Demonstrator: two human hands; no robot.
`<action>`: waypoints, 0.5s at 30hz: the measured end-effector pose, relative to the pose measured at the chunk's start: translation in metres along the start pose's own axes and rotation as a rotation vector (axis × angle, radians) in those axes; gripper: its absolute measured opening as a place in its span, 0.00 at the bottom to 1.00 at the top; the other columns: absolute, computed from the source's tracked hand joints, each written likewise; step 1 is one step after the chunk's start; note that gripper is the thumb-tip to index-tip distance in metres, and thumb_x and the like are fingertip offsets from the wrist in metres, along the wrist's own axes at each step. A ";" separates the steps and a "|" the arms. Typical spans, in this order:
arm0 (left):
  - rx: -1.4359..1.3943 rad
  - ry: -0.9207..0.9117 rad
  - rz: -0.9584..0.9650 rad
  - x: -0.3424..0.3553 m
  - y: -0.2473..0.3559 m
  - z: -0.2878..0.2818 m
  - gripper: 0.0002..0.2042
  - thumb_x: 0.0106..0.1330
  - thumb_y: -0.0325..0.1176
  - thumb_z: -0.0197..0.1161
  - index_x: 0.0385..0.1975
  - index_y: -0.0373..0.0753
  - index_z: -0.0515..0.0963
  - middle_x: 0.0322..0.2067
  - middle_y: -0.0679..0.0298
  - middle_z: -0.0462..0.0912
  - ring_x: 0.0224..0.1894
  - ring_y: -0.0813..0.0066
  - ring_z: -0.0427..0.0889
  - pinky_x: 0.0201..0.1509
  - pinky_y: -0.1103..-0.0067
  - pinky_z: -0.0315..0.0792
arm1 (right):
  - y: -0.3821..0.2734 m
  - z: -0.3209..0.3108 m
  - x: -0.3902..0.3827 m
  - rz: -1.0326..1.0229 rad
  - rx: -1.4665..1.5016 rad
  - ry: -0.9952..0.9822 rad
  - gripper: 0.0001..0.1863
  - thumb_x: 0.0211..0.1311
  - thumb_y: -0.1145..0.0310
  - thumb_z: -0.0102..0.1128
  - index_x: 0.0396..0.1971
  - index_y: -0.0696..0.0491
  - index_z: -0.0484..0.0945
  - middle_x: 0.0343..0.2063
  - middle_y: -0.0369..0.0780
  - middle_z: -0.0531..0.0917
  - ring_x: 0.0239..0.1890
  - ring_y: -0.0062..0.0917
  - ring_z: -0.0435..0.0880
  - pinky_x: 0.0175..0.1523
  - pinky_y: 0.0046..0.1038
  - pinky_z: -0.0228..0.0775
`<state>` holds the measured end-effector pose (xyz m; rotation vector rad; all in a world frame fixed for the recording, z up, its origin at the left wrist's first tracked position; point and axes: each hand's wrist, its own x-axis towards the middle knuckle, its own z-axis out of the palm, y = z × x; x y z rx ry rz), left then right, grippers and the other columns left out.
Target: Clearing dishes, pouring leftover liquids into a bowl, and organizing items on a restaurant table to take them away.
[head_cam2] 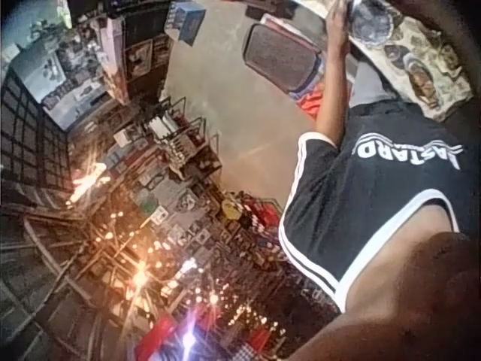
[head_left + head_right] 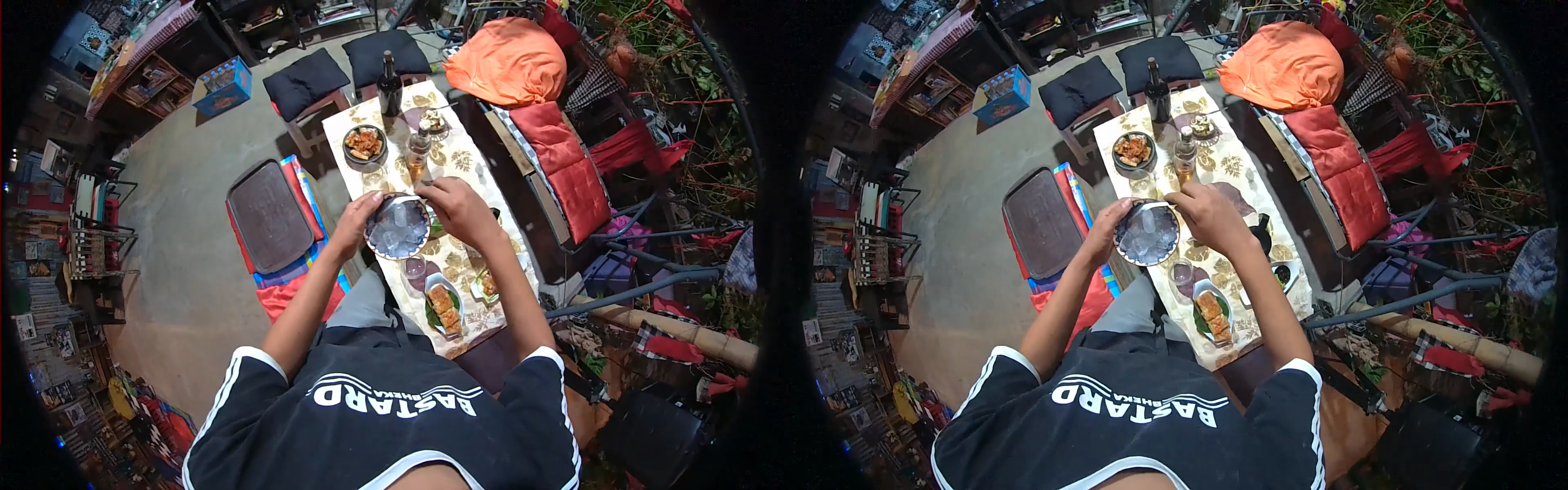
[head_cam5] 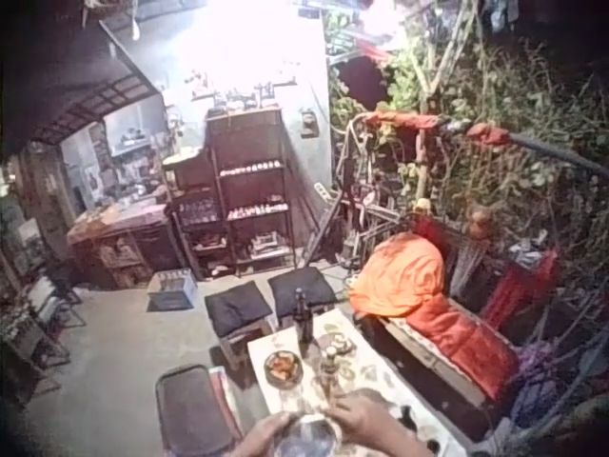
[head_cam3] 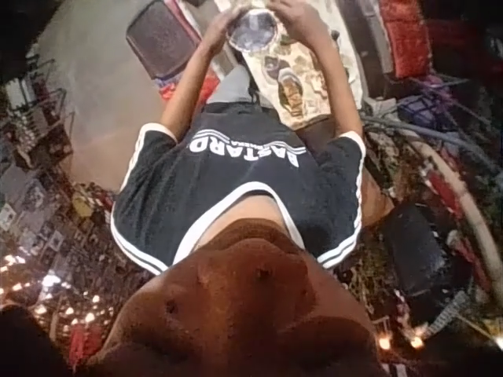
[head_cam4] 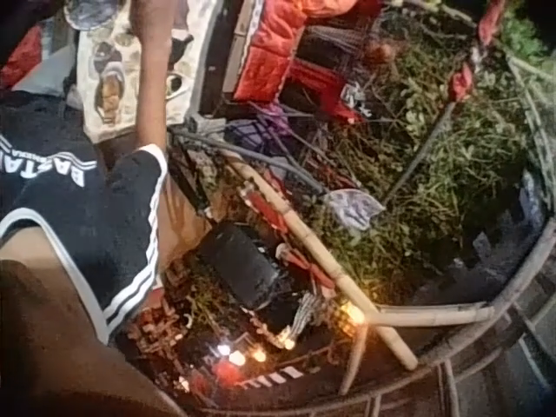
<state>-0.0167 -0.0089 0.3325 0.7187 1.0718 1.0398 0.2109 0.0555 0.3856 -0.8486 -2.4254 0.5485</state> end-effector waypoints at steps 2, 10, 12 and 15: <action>0.021 0.014 0.034 -0.006 0.001 0.003 0.20 0.72 0.45 0.53 0.50 0.33 0.77 0.42 0.66 0.81 0.43 0.80 0.77 0.52 0.81 0.69 | -0.007 -0.009 -0.001 -0.090 -0.071 -0.028 0.14 0.53 0.75 0.61 0.42 0.51 0.79 0.28 0.40 0.75 0.35 0.36 0.78 0.41 0.35 0.69; -0.010 0.053 0.111 -0.027 0.004 0.019 0.19 0.72 0.44 0.53 0.48 0.33 0.77 0.41 0.67 0.80 0.43 0.81 0.76 0.51 0.83 0.67 | -0.052 -0.036 0.006 -0.194 0.023 -0.066 0.12 0.54 0.75 0.64 0.41 0.53 0.81 0.30 0.39 0.78 0.34 0.33 0.78 0.42 0.33 0.69; -0.009 0.065 0.127 -0.030 0.005 0.021 0.19 0.72 0.44 0.53 0.48 0.33 0.77 0.41 0.67 0.80 0.43 0.81 0.75 0.51 0.83 0.67 | -0.054 -0.039 0.004 -0.227 0.107 0.006 0.12 0.53 0.76 0.65 0.39 0.54 0.81 0.30 0.39 0.79 0.33 0.33 0.78 0.40 0.32 0.70; 0.010 0.117 0.154 -0.036 0.002 0.025 0.19 0.72 0.45 0.53 0.48 0.34 0.77 0.41 0.67 0.80 0.43 0.81 0.75 0.51 0.83 0.67 | -0.064 -0.052 -0.006 -0.215 0.031 0.128 0.10 0.53 0.77 0.66 0.37 0.56 0.81 0.29 0.40 0.80 0.32 0.33 0.78 0.39 0.32 0.70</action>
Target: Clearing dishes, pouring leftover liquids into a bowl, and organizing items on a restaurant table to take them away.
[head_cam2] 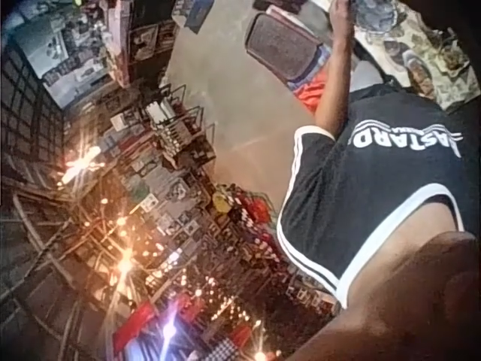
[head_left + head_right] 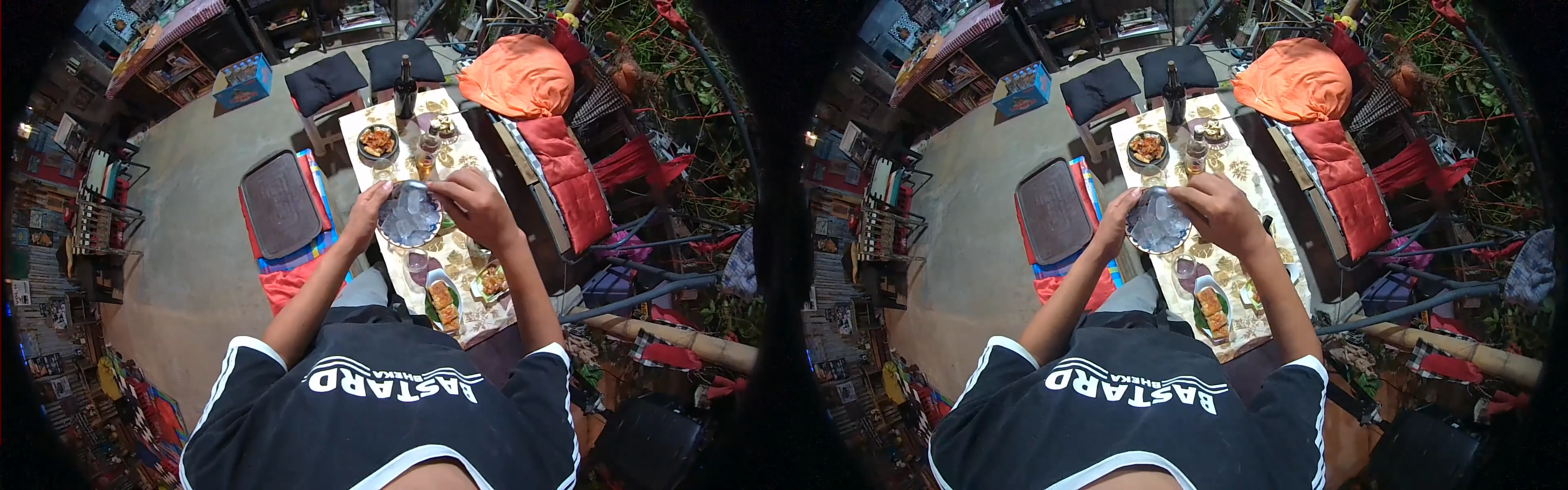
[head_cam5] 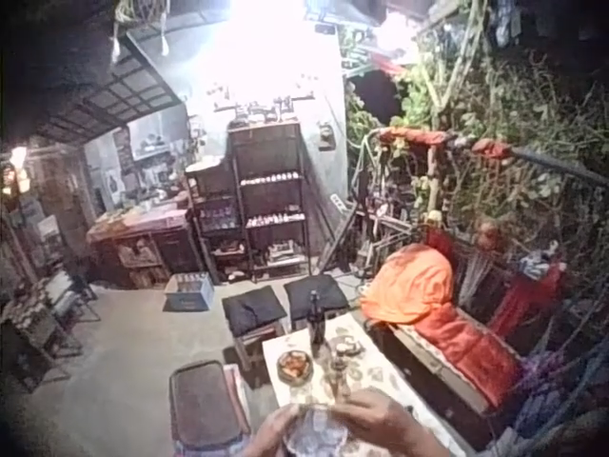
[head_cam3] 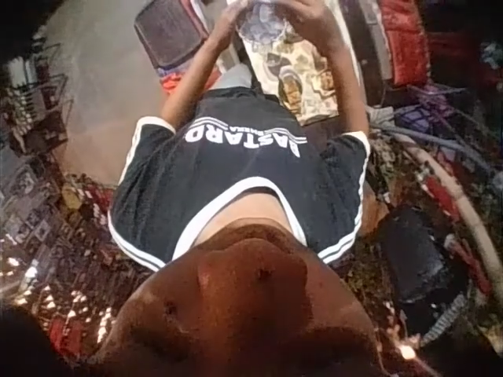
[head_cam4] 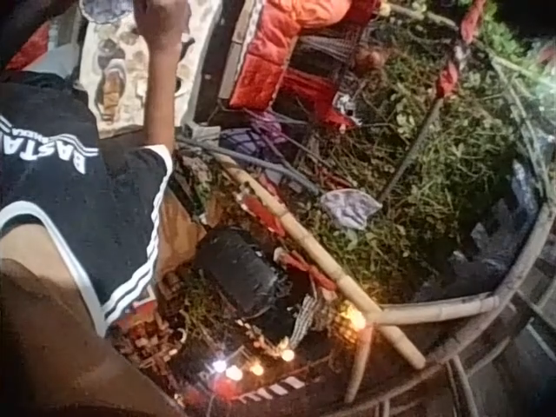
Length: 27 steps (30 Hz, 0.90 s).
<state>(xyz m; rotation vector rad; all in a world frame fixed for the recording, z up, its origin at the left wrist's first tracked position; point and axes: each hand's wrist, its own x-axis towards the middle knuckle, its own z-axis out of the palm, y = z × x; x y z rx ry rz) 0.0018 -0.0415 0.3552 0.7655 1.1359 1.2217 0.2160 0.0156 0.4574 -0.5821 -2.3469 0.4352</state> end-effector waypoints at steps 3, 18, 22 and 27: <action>0.007 0.030 0.018 -0.005 -0.004 0.005 0.20 0.71 0.45 0.53 0.48 0.34 0.77 0.41 0.67 0.80 0.43 0.81 0.75 0.52 0.83 0.66 | -0.008 -0.011 -0.009 -0.033 -0.106 0.090 0.11 0.53 0.75 0.65 0.38 0.56 0.79 0.29 0.40 0.79 0.33 0.33 0.79 0.41 0.32 0.70; 0.024 0.206 0.167 -0.018 -0.024 0.040 0.17 0.73 0.42 0.52 0.43 0.32 0.77 0.35 0.71 0.77 0.39 0.84 0.71 0.46 0.85 0.65 | 0.002 -0.006 -0.038 0.061 -0.162 0.059 0.10 0.50 0.74 0.65 0.34 0.56 0.77 0.27 0.41 0.78 0.32 0.34 0.78 0.40 0.33 0.70; 0.015 0.167 0.130 -0.019 -0.033 0.037 0.16 0.73 0.41 0.52 0.42 0.32 0.77 0.34 0.71 0.77 0.38 0.85 0.70 0.45 0.85 0.64 | 0.013 0.006 -0.043 0.249 0.037 0.183 0.06 0.53 0.75 0.62 0.32 0.58 0.77 0.24 0.43 0.78 0.29 0.36 0.78 0.37 0.33 0.70; 0.025 0.175 0.111 -0.023 -0.035 0.038 0.15 0.73 0.40 0.51 0.42 0.32 0.77 0.34 0.70 0.77 0.38 0.85 0.70 0.45 0.85 0.65 | 0.024 0.012 -0.047 0.534 0.234 0.207 0.05 0.61 0.74 0.57 0.31 0.59 0.77 0.23 0.43 0.78 0.25 0.30 0.77 0.31 0.28 0.68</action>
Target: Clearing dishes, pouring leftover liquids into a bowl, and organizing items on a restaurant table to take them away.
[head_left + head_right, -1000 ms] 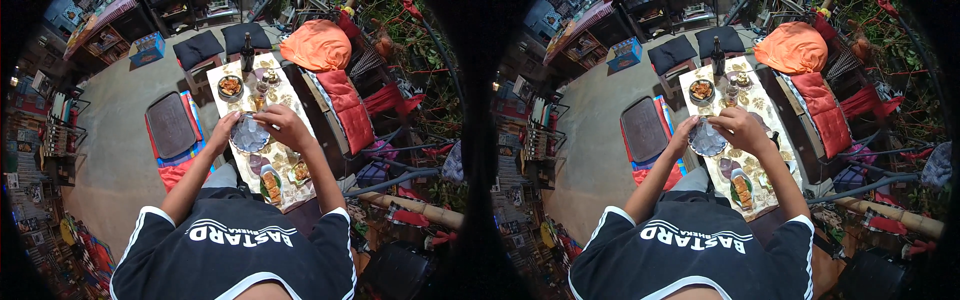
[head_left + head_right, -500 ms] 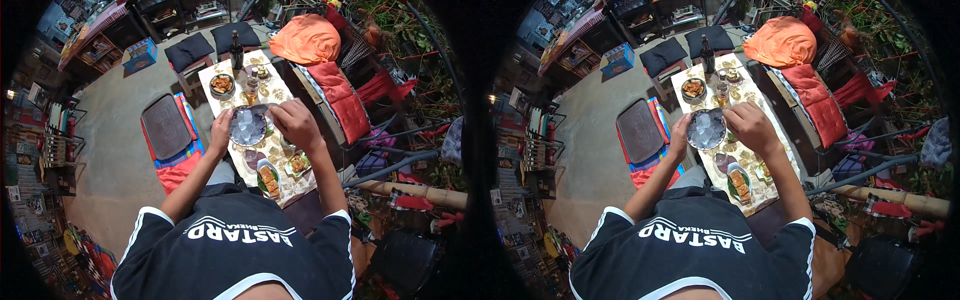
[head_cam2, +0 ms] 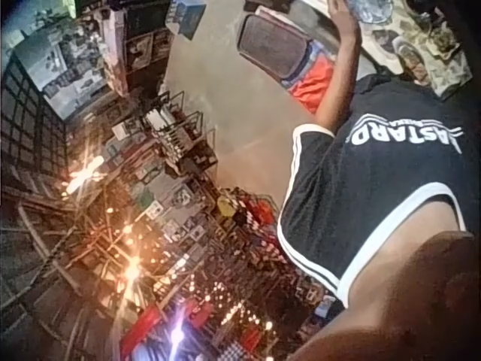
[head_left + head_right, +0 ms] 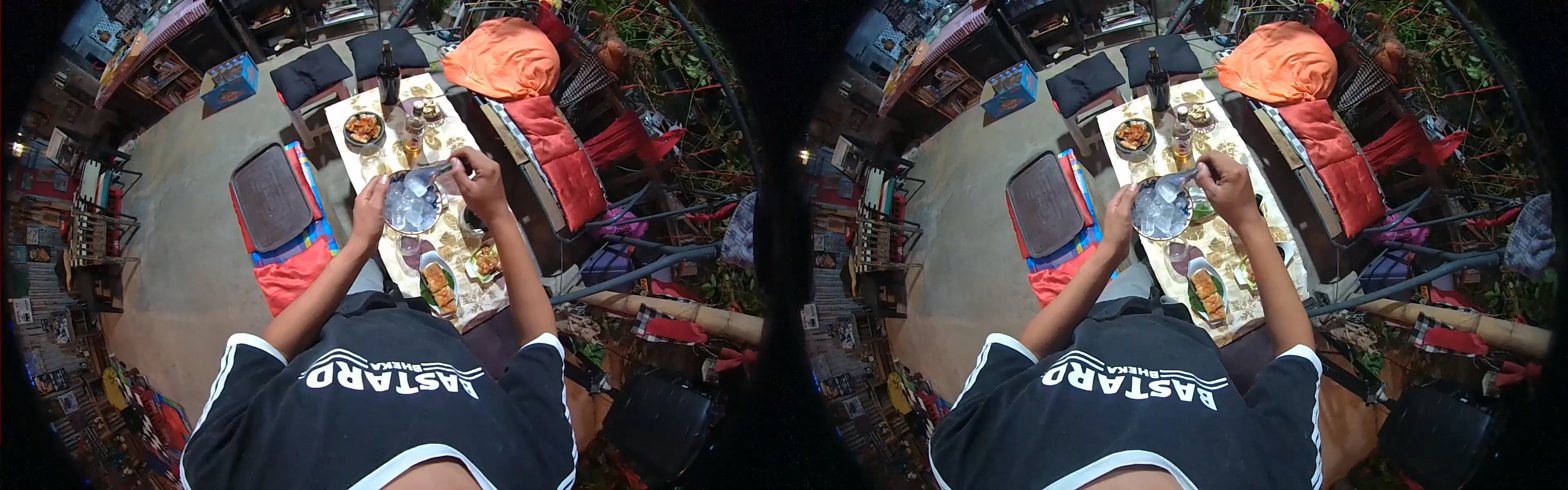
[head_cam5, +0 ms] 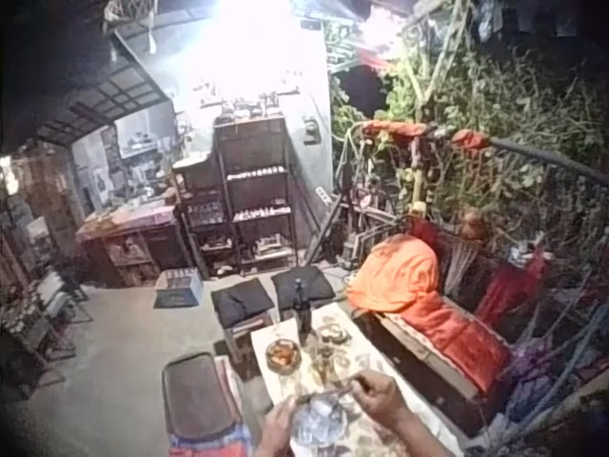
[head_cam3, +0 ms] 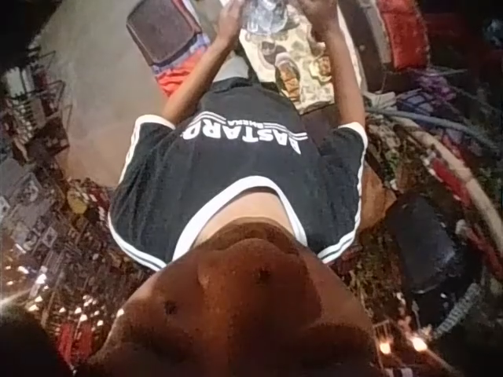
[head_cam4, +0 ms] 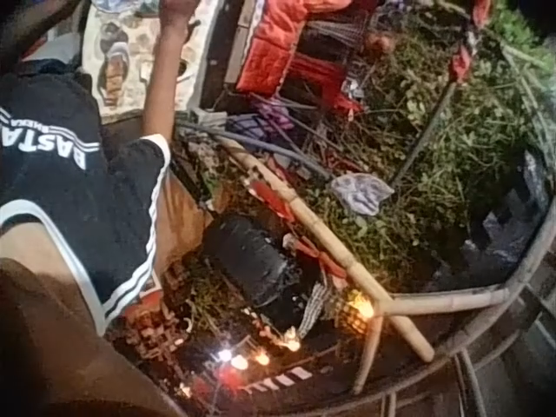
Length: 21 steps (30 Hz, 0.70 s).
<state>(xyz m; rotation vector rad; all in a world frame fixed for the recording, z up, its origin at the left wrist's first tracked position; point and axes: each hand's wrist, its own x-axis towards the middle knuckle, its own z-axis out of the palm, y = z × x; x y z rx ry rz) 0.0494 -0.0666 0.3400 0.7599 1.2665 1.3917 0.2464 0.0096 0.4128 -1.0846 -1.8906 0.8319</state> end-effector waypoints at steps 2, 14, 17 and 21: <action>-0.010 0.005 -0.012 0.001 -0.002 -0.002 0.15 0.73 0.40 0.51 0.42 0.32 0.77 0.35 0.70 0.77 0.38 0.85 0.71 0.45 0.85 0.65 | 0.001 -0.002 0.002 0.025 0.049 -0.015 0.05 0.62 0.73 0.57 0.31 0.60 0.76 0.22 0.43 0.77 0.24 0.27 0.76 0.30 0.27 0.67; -0.028 -0.134 -0.207 0.014 -0.007 -0.023 0.19 0.70 0.44 0.55 0.48 0.34 0.78 0.41 0.68 0.80 0.43 0.82 0.74 0.51 0.85 0.65 | 0.008 0.002 0.024 -0.138 -0.021 -0.341 0.05 0.59 0.74 0.56 0.29 0.60 0.72 0.23 0.46 0.75 0.27 0.35 0.75 0.36 0.33 0.67; -0.001 -0.102 -0.211 0.015 -0.012 -0.024 0.20 0.70 0.45 0.56 0.49 0.34 0.78 0.42 0.68 0.81 0.43 0.81 0.75 0.51 0.84 0.65 | 0.033 0.012 0.025 0.019 0.078 -0.356 0.08 0.62 0.70 0.55 0.31 0.60 0.74 0.21 0.39 0.76 0.26 0.19 0.72 0.34 0.26 0.65; 0.067 -0.089 -0.193 0.014 -0.012 -0.027 0.17 0.71 0.43 0.52 0.49 0.37 0.77 0.42 0.67 0.81 0.43 0.79 0.78 0.50 0.81 0.70 | 0.047 0.019 0.024 0.160 0.176 -0.391 0.08 0.62 0.69 0.56 0.31 0.60 0.75 0.21 0.36 0.75 0.26 0.17 0.71 0.34 0.24 0.64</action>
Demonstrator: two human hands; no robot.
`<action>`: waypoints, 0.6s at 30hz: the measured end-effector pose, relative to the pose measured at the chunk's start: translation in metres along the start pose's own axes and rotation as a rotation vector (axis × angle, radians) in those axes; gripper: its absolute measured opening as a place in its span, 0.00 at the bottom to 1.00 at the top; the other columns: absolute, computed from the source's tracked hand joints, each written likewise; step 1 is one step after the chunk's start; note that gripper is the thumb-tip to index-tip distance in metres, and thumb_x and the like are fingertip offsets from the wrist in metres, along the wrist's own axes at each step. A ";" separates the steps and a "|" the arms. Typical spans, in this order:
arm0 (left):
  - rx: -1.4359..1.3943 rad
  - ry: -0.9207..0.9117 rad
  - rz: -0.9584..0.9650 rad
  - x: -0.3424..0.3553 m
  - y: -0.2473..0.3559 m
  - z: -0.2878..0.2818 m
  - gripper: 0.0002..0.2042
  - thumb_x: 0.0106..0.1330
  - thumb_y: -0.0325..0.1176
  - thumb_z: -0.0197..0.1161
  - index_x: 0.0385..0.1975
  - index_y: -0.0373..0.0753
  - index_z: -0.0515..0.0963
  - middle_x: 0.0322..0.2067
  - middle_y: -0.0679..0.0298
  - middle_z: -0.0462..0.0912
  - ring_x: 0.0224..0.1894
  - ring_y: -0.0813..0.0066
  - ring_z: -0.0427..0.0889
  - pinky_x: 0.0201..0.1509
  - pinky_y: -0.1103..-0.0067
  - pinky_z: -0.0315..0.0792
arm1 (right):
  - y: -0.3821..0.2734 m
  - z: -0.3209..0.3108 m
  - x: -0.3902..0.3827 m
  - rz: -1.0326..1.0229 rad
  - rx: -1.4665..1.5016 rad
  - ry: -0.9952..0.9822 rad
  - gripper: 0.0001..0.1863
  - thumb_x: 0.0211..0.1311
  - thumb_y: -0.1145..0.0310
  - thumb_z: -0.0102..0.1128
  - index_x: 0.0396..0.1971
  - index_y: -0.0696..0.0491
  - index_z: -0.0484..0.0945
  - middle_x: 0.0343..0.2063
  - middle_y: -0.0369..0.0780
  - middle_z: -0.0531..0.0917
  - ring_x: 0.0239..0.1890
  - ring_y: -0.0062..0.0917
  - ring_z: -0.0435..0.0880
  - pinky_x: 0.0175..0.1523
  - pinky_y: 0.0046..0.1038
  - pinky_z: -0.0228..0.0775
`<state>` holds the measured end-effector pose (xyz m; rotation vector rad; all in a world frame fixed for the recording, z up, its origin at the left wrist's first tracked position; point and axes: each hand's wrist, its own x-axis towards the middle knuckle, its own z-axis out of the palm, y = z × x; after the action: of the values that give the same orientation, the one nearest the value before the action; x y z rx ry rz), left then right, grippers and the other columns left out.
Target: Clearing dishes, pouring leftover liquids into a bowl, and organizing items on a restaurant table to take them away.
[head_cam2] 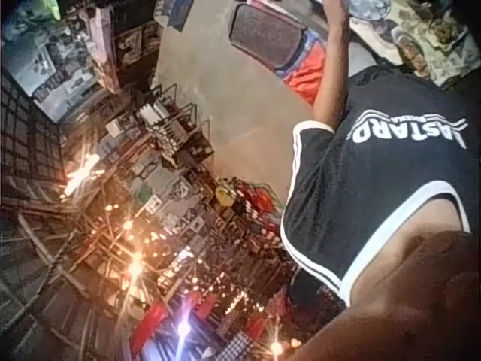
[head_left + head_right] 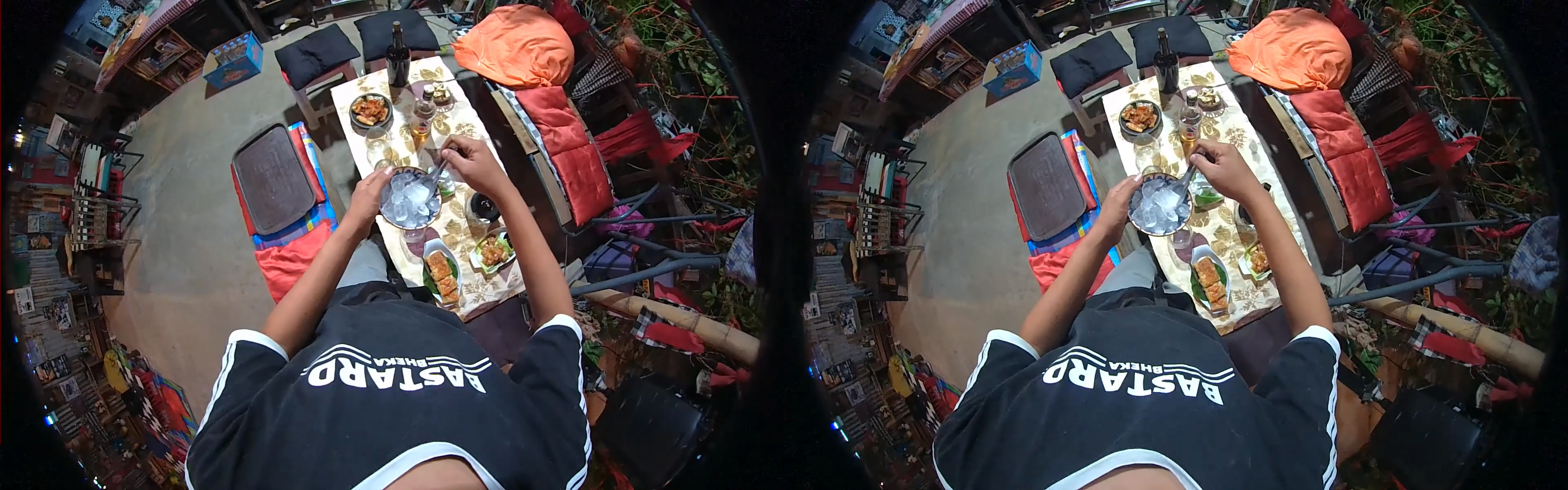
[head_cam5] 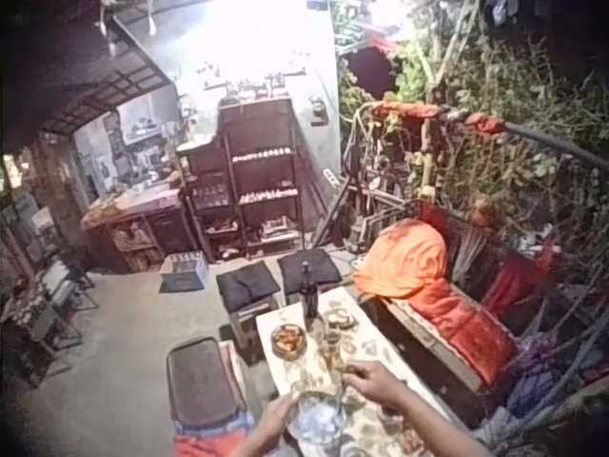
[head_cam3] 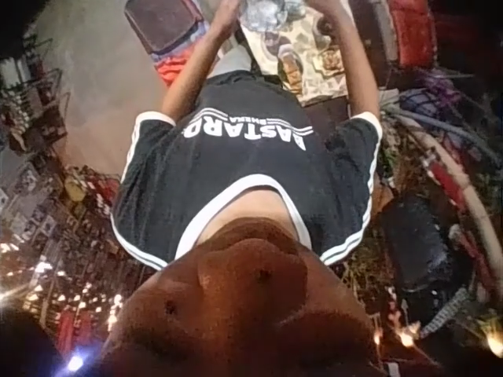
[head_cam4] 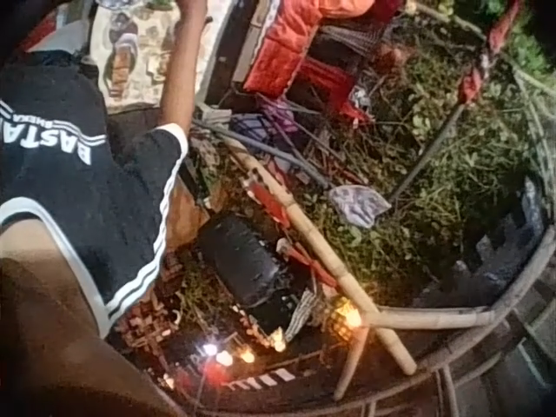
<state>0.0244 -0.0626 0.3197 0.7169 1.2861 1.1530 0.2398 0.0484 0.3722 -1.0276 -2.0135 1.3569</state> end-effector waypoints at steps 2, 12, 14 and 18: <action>-0.073 -0.023 -0.057 0.001 0.001 -0.003 0.18 0.71 0.44 0.53 0.49 0.37 0.77 0.42 0.67 0.80 0.42 0.79 0.78 0.48 0.82 0.71 | 0.005 -0.001 0.004 0.008 0.014 0.012 0.08 0.63 0.69 0.56 0.31 0.59 0.76 0.21 0.33 0.74 0.26 0.15 0.68 0.32 0.22 0.63; -0.066 0.019 -0.035 0.009 0.005 -0.004 0.19 0.70 0.45 0.52 0.49 0.37 0.77 0.38 0.69 0.80 0.36 0.83 0.78 0.39 0.85 0.72 | 0.027 0.002 0.006 0.114 0.316 0.065 0.06 0.65 0.70 0.56 0.30 0.56 0.77 0.21 0.28 0.72 0.24 0.10 0.66 0.29 0.17 0.58; -0.106 0.050 -0.082 0.006 0.012 -0.001 0.20 0.71 0.43 0.55 0.53 0.33 0.76 0.45 0.68 0.80 0.46 0.82 0.75 0.53 0.83 0.67 | 0.032 0.003 0.006 0.094 0.342 0.106 0.06 0.64 0.70 0.56 0.29 0.56 0.76 0.20 0.29 0.72 0.24 0.10 0.66 0.29 0.17 0.58; -0.141 -0.040 -0.013 0.015 -0.007 -0.009 0.21 0.71 0.43 0.55 0.54 0.32 0.75 0.47 0.68 0.79 0.49 0.81 0.74 0.56 0.83 0.65 | 0.022 -0.002 0.001 0.074 0.309 0.168 0.07 0.65 0.69 0.55 0.29 0.56 0.76 0.20 0.30 0.73 0.24 0.11 0.67 0.30 0.18 0.59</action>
<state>0.0160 -0.0520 0.3064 0.6235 1.1620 1.2008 0.2471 0.0552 0.3527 -1.0419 -1.5990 1.5084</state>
